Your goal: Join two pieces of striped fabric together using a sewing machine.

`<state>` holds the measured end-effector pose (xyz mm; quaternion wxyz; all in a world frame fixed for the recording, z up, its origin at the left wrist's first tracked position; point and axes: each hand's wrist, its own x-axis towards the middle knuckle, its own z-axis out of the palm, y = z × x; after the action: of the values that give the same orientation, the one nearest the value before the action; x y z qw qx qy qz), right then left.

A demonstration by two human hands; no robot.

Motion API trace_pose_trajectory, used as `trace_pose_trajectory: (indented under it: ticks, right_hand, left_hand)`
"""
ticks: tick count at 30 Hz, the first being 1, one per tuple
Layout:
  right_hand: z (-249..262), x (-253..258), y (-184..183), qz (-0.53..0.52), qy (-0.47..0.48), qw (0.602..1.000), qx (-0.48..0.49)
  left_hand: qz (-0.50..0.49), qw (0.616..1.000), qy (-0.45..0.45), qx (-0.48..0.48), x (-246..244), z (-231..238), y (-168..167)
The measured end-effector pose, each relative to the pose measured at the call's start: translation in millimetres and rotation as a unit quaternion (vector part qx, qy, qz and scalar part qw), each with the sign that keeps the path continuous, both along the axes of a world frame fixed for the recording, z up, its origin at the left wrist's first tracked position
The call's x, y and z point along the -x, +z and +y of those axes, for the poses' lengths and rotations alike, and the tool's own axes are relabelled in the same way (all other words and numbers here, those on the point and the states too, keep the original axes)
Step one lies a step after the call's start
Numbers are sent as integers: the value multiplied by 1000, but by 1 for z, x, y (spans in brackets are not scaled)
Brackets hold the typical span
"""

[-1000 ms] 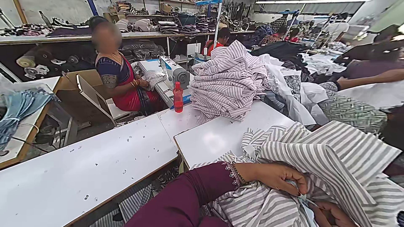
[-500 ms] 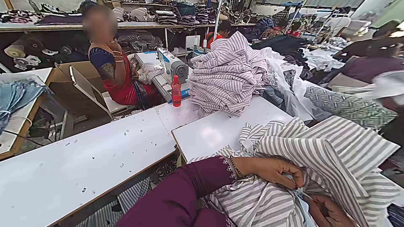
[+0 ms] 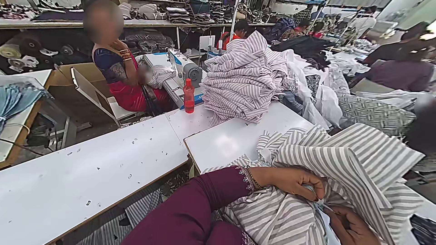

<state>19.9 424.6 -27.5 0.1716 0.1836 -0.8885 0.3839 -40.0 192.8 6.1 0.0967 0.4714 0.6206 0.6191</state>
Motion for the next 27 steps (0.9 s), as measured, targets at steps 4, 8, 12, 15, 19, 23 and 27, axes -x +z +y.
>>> trace_pose_trajectory:
  ticks: [4,8,12,15,19,23,27]
  right_hand:
    - [0,0,0,0,1,1000,-4]
    - [-1,-1,0,-11,-4,1000,2]
    - [-1,-4,5,-16,-8,1000,-4]
    - [-22,-7,24,-42,0,999,-2]
    - [0,-2,4,2,6,999,-37]
    - [6,-4,5,4,0,999,-34]
    - [-4,0,7,2,14,999,-29]
  left_hand:
    - [0,1000,2,-4,0,0,0]
    - [-4,1000,0,2,-1,0,0]
    - [-4,1000,-12,-9,1,3,-2]
    - [-8,1000,-1,-19,-1,-5,0]
    - [17,999,18,30,-4,-1,7]
    - [24,1000,13,12,-2,7,4]
    - [12,1000,17,17,-1,-2,2]
